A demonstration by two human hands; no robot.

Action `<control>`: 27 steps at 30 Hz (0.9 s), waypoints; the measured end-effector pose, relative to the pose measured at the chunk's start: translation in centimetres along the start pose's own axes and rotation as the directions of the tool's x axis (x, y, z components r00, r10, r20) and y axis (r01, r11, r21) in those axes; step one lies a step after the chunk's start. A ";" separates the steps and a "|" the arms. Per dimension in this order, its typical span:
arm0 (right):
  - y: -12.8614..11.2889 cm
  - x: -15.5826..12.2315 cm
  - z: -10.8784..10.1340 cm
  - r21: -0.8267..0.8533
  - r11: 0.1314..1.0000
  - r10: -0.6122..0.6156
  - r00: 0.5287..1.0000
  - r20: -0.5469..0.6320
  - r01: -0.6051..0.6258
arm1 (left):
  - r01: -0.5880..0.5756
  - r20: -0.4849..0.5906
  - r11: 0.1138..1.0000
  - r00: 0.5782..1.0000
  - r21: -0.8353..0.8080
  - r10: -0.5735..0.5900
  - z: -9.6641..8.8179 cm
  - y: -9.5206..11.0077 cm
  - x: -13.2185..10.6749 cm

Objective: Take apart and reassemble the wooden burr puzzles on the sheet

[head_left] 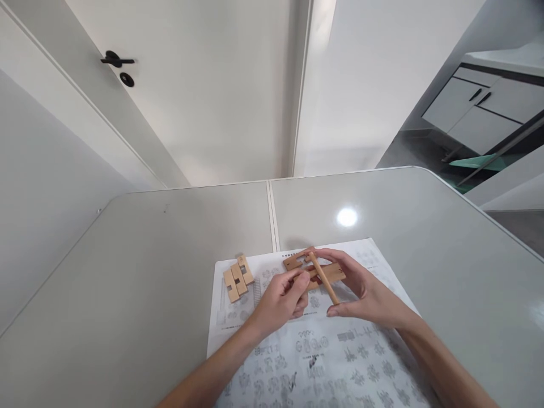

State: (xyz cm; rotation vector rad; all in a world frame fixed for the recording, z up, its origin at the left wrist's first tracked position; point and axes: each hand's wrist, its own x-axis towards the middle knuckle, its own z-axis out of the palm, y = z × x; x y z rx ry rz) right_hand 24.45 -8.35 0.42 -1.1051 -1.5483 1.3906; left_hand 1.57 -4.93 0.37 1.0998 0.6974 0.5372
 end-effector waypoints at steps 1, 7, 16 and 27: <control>0.0 0.0 0.0 0.002 1.000 0.005 1.000 -0.003 -0.005 | -0.003 -0.003 1.000 1.000 0.002 0.003 0.0 0.0 0.0; 0.0 0.1 0.3 0.016 1.000 0.002 0.999 -0.039 -0.001 | 0.008 -0.032 1.000 0.999 0.010 -0.007 0.0 -0.1 0.0; 0.4 0.1 0.0 0.118 0.993 -0.007 1.000 0.007 0.007 | -0.002 -0.008 1.000 1.000 -0.025 0.001 0.1 0.0 0.0; 0.6 0.2 0.1 0.129 0.992 -0.001 1.000 0.005 0.000 | 0.009 -0.026 1.000 1.000 -0.006 -0.009 0.2 0.0 -0.1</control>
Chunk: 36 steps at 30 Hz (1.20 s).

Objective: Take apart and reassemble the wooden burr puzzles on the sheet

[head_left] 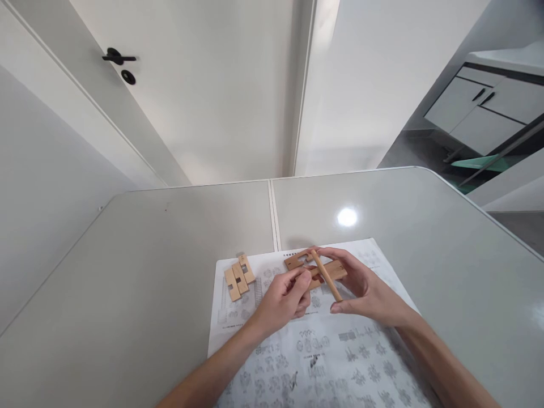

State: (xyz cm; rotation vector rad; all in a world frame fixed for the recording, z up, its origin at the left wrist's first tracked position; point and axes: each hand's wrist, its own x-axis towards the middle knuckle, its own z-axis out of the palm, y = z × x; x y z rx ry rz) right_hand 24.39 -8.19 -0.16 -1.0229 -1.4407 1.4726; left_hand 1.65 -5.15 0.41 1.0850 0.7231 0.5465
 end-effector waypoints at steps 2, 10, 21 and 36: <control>0.2 -0.1 -0.1 0.009 1.000 0.006 1.000 0.011 -0.006 | -0.002 0.007 1.000 1.000 -0.007 0.002 0.0 0.0 0.0; 0.1 0.1 0.0 -0.007 1.000 -0.013 1.000 0.011 0.013 | -0.015 0.003 1.000 1.000 -0.011 0.015 0.0 0.0 0.0; 0.5 0.6 1.3 -0.467 0.882 -0.228 0.921 -0.314 0.059 | -0.137 -0.142 0.969 0.984 -0.207 0.109 -0.4 0.4 0.3; 3.0 1.5 2.2 -0.814 0.569 -0.370 0.920 -0.128 0.115 | -0.137 -0.159 0.935 0.983 -0.327 0.089 -0.5 0.4 0.6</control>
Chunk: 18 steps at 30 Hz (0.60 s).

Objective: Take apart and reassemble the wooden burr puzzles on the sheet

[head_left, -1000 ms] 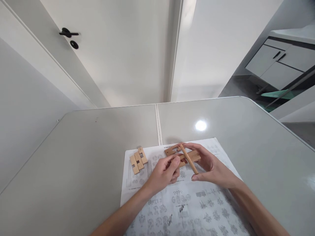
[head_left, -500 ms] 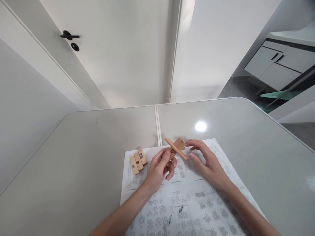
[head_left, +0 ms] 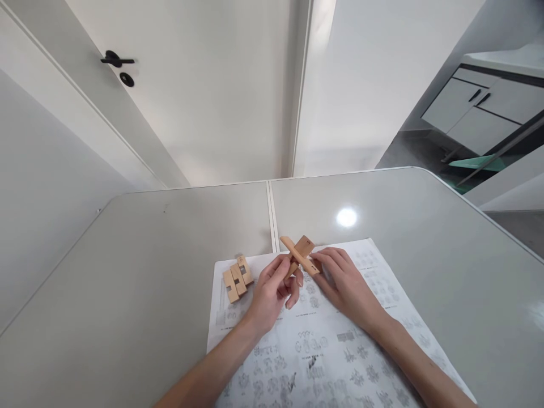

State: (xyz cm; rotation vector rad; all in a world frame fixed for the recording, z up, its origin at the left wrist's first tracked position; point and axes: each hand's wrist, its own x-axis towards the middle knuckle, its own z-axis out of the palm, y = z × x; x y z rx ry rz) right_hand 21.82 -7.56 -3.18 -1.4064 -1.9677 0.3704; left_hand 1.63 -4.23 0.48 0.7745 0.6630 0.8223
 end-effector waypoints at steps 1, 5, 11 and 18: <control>0.0 0.0 -0.1 0.010 1.000 0.012 1.000 -0.007 -0.012 | -0.001 -0.001 1.000 1.000 0.007 0.001 0.0 0.0 0.0; 0.1 -0.1 -0.3 0.050 0.998 0.049 0.999 -0.005 -0.049 | -0.006 -0.007 1.000 1.000 0.023 0.006 0.0 0.0 0.0; 0.4 -0.2 -0.5 0.092 0.988 0.126 0.992 0.016 -0.127 | -0.015 -0.007 0.999 1.000 0.039 0.016 0.2 0.1 0.0; -0.4 0.3 -1.5 0.312 0.891 0.353 0.935 -0.024 -0.329 | 0.003 -0.025 0.999 1.000 0.044 -0.002 0.1 0.0 -0.2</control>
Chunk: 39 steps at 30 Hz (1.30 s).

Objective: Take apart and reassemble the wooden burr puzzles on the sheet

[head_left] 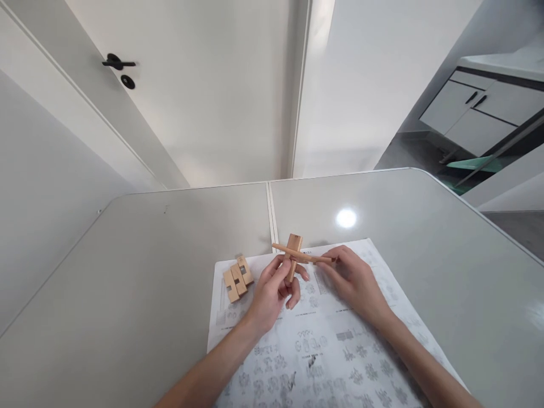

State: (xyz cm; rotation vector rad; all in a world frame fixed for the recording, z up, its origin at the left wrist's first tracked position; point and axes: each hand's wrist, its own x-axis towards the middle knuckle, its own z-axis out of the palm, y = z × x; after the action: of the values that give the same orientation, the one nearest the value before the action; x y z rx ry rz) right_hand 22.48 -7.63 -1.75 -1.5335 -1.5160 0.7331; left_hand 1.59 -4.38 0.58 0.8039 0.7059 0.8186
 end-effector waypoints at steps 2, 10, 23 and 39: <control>-0.4 0.2 -0.4 0.153 0.982 0.117 0.992 -0.040 -0.110 | 0.006 0.006 1.000 1.000 -0.004 -0.006 -0.1 -0.1 0.0; -1.2 0.2 -1.2 0.650 0.683 0.337 0.933 0.123 -0.332 | 0.018 0.019 1.000 1.000 -0.015 -0.017 -0.2 -0.1 0.1; -1.5 0.3 -1.5 0.615 0.705 0.236 0.935 0.265 -0.352 | 0.037 -0.007 0.998 0.999 -0.042 -0.037 0.0 -0.2 0.2; -1.0 -0.5 -1.6 0.675 0.627 0.053 0.886 0.460 -0.388 | 0.159 0.085 0.979 0.985 -0.126 -0.149 -0.3 -0.1 0.3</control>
State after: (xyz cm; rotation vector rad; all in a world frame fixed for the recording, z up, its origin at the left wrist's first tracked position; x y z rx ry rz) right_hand 23.33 -8.49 -0.18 -0.9370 -1.0304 1.6805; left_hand 1.58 -4.05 0.30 0.6486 0.6322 0.6838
